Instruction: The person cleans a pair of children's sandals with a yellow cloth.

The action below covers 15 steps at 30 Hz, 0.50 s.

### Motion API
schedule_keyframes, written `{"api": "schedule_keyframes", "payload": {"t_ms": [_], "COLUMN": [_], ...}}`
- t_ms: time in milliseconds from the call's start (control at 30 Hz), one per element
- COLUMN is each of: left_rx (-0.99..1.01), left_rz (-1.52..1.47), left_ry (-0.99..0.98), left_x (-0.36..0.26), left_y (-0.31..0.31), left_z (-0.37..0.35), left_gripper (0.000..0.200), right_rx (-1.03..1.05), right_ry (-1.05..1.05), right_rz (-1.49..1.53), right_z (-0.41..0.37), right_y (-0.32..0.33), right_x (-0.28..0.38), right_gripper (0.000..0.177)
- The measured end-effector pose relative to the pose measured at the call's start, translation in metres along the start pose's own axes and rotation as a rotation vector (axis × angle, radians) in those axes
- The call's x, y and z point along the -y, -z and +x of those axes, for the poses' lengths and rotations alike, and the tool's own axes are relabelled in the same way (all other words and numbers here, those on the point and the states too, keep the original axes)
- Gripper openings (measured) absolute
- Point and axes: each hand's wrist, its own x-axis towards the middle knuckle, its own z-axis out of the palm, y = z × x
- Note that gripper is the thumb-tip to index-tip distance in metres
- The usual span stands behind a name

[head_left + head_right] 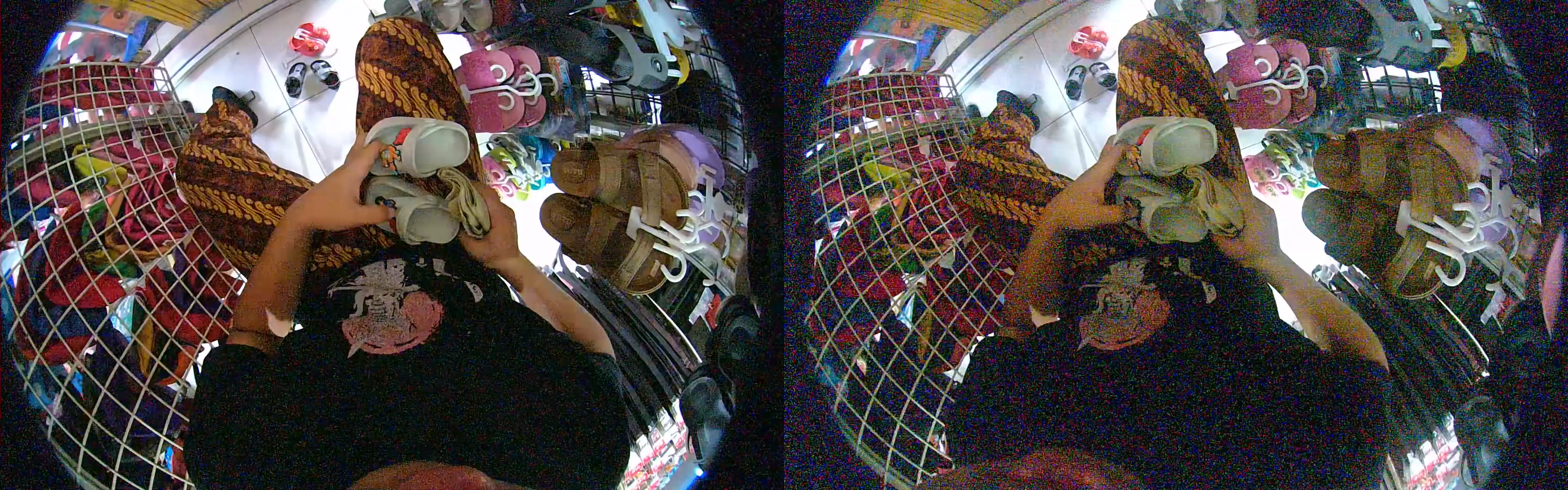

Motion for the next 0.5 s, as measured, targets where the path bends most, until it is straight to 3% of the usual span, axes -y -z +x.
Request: {"api": "schedule_keyframes", "payload": {"t_ms": [333, 500], "left_rx": [0.097, -0.016], "left_rz": [0.223, 0.228], "left_ry": [0.174, 0.126], "left_x": [-0.026, -0.011], "left_y": [0.005, 0.001], "left_z": [0.018, 0.022], "left_gripper": [0.093, 0.084], "right_rx": [0.029, -0.004], "right_ry": [-0.024, -0.008], "right_rz": [-0.004, 0.015], "right_z": [0.000, 0.001], "right_y": [-0.001, -0.003], "right_x": [-0.003, -0.007], "right_gripper": [0.064, 0.064]}}
